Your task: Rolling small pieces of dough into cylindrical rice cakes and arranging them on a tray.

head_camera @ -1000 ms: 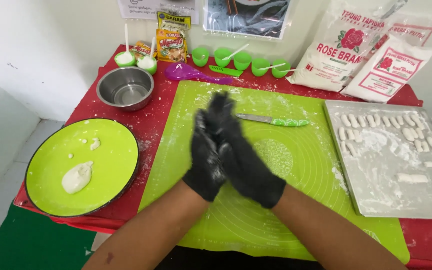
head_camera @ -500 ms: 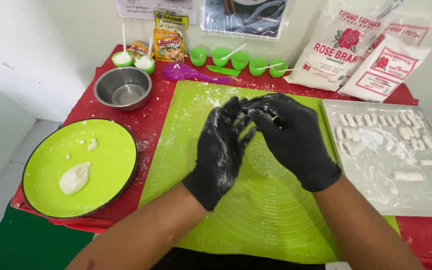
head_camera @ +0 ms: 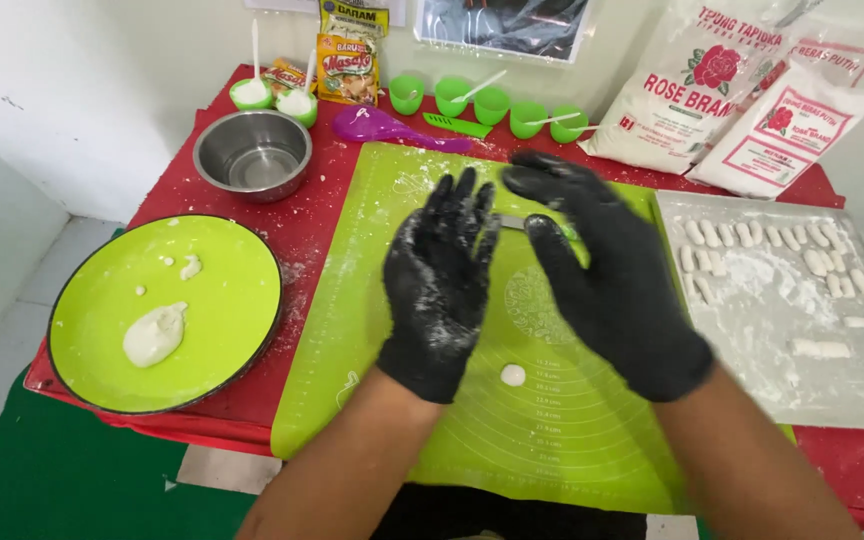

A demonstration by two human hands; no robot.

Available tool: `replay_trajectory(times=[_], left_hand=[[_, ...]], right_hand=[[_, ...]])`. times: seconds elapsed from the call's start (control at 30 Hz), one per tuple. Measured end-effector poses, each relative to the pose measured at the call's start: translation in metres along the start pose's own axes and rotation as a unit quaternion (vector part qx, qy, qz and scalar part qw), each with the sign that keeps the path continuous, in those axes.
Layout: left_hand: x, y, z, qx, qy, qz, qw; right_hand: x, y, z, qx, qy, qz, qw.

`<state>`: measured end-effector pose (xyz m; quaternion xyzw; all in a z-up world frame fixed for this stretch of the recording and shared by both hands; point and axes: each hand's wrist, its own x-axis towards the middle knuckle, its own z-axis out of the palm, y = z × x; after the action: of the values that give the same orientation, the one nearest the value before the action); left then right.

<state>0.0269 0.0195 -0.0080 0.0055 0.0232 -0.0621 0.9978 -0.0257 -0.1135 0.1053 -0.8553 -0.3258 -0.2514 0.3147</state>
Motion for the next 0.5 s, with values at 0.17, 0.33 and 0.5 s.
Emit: replay_trajectory(times=[0.17, 0.33, 0.5], left_hand=[[-0.040, 0.031, 0.008, 0.079, -0.094, 0.037, 0.992], [-0.058, 0.063, -0.032, 0.038, -0.170, -0.057, 0.983], [-0.066, 0.071, -0.046, 0.055, -0.111, -0.066, 0.990]], right_hand=[[-0.059, 0.036, 0.000, -0.010, -0.208, 0.069, 0.976], [-0.105, 0.033, 0.021, -0.056, -0.270, 0.025, 0.961], [-0.114, 0.022, 0.019, -0.044, -0.250, 0.050, 0.966]])
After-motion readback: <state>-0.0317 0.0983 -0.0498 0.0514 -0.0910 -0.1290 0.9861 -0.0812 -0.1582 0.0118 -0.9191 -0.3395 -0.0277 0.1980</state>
